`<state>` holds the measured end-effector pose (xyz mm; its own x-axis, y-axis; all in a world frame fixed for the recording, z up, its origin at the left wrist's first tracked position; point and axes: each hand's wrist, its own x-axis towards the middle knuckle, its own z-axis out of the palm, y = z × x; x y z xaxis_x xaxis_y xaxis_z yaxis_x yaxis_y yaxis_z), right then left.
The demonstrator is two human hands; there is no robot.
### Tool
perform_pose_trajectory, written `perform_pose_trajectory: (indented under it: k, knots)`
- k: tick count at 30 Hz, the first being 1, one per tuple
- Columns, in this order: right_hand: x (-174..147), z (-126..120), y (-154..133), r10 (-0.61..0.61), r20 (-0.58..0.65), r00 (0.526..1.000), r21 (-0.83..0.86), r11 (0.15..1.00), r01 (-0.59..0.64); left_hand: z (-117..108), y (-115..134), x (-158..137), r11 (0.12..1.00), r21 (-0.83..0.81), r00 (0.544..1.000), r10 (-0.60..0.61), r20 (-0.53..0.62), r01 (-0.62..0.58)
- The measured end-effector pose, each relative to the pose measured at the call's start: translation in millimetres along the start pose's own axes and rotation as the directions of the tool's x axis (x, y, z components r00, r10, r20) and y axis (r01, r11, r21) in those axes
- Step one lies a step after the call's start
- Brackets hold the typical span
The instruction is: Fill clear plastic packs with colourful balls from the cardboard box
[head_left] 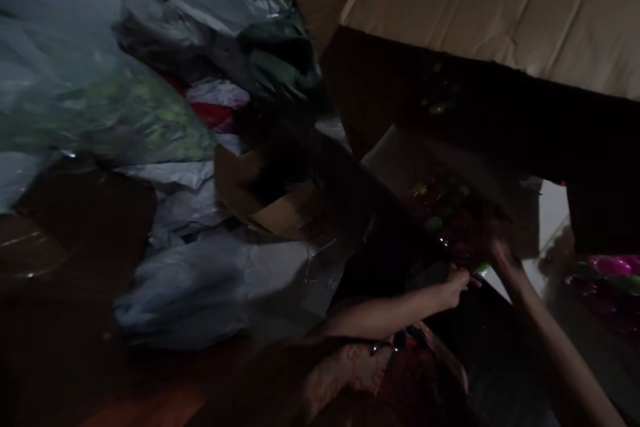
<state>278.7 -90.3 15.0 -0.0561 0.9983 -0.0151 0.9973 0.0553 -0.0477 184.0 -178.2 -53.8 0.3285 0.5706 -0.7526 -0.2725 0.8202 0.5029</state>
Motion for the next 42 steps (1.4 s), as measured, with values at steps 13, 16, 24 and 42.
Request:
perform_pose_trajectory:
  k: [13,16,24,42]
  knots:
    - [8.2,27.9,2.9,-0.227,-0.202,0.953,-0.115,0.972,0.207,-96.5,109.5,-18.6,0.968,-0.093,0.969,0.224,-0.109,-0.234]
    - [13.2,25.6,9.7,-0.285,-0.072,0.956,-0.095,0.956,0.278,-82.0,98.0,-12.5,0.967,-0.110,0.964,0.208,-0.164,-0.228]
    - [-24.3,-12.2,0.1,0.123,-0.043,0.991,0.387,0.917,-0.097,-45.1,76.6,6.9,0.921,-0.184,0.854,0.226,-0.469,-0.345]
    - [-88.5,27.8,-42.8,0.360,0.616,0.701,0.764,-0.056,-0.643,-20.1,37.2,-2.9,0.928,-0.322,0.888,0.022,-0.460,-0.189]
